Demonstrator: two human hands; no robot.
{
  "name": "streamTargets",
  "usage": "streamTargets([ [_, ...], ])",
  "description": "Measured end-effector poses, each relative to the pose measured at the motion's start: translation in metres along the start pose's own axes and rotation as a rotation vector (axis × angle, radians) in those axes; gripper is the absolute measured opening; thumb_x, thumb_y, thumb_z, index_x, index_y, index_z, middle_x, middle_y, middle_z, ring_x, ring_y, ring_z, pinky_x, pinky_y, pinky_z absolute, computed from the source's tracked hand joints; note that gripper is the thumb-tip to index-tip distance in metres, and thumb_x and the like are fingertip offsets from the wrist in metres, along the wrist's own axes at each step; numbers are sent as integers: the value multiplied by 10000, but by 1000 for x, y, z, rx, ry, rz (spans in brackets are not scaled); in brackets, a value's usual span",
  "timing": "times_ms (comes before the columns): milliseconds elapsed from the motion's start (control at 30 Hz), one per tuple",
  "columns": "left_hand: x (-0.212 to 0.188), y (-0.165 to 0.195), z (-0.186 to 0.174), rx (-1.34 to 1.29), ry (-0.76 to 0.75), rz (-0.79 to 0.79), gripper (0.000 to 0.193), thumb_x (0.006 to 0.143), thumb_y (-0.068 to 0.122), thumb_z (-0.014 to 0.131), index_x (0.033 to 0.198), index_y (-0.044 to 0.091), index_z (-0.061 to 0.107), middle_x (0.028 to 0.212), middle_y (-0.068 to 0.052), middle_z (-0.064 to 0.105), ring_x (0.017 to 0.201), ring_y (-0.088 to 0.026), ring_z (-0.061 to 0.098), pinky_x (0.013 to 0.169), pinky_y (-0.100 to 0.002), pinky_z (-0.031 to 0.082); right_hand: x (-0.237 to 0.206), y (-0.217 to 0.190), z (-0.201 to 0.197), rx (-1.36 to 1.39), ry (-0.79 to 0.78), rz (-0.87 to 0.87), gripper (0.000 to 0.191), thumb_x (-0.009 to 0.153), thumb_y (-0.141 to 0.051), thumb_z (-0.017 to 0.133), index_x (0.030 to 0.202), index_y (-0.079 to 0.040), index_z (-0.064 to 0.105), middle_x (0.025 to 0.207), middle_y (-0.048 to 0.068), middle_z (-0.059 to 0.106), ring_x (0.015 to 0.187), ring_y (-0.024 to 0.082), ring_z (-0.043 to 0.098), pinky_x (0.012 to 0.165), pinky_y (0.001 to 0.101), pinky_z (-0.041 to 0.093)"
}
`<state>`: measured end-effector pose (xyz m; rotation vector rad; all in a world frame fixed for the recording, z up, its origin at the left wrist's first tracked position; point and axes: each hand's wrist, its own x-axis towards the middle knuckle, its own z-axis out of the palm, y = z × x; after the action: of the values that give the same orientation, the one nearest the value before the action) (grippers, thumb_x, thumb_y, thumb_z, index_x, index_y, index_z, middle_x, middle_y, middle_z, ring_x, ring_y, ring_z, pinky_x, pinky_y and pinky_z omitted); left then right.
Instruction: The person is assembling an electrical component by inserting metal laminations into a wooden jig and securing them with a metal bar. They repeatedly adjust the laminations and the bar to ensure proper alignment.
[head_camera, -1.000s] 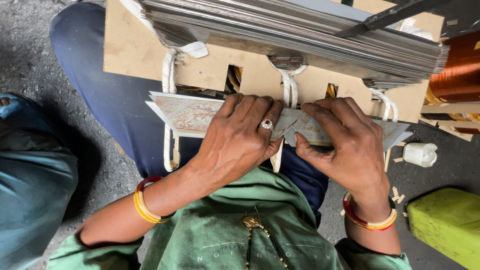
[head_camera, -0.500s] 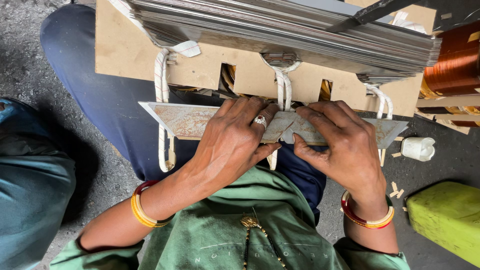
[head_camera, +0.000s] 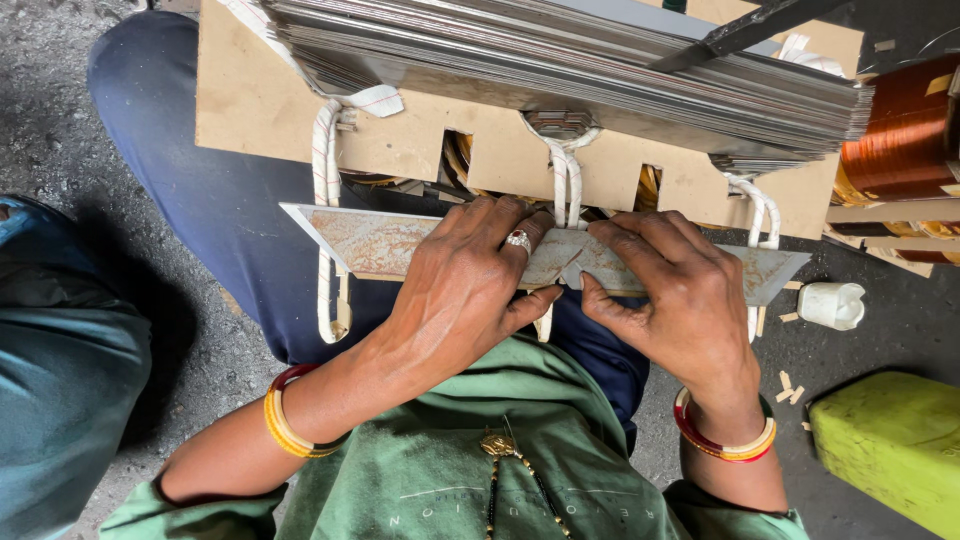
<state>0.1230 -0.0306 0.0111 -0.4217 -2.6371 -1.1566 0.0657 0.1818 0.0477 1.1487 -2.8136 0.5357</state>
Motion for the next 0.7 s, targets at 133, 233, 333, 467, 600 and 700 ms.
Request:
streamTargets([
  [133,0,1,2,-28,2,-26,466,740,196,837,1084,-80,686,1169,-198,611,1061,-388,611,870,-458,522,0,-2,1,-6,4,10,397,779,-214,829,1124,-32,754,1105,109,724,990,293,696,823,410,580],
  [233,1,0,2,-28,5,-33,431,728,178,831,1037,-88,688,1163,-199,616,1061,-390,627,857,-454,539,1,-2,2,-10,7,-3,391,781,-221,828,1115,-31,749,1102,99,722,1002,294,697,811,410,578],
  [333,1,0,2,-14,29,4,419,716,166,829,1019,-90,692,1166,-211,614,1049,-395,631,858,-457,542,1,-2,2,-1,10,4,391,773,-218,818,1110,-34,747,1105,95,721,994,291,693,807,413,579],
  [467,0,2,4,-12,2,20,372,728,183,835,934,-81,674,1146,-212,624,1034,-382,636,841,-445,545,1,-2,1,-15,-3,-2,406,767,-228,818,1117,-37,744,1111,93,719,1000,294,687,810,416,574],
  [600,0,4,7,-8,44,69,424,764,188,811,1026,-123,691,1116,-221,618,1012,-363,632,846,-440,548,-1,-3,2,-23,8,10,397,772,-222,810,1116,-37,740,1120,92,714,1009,290,683,820,417,571],
  [700,0,4,9,-8,32,73,423,775,197,798,1031,-128,712,1049,-203,620,984,-361,628,818,-447,547,-3,-4,2,-25,11,12,394,784,-222,804,1121,-30,734,1131,95,707,1029,293,675,856,427,567],
])
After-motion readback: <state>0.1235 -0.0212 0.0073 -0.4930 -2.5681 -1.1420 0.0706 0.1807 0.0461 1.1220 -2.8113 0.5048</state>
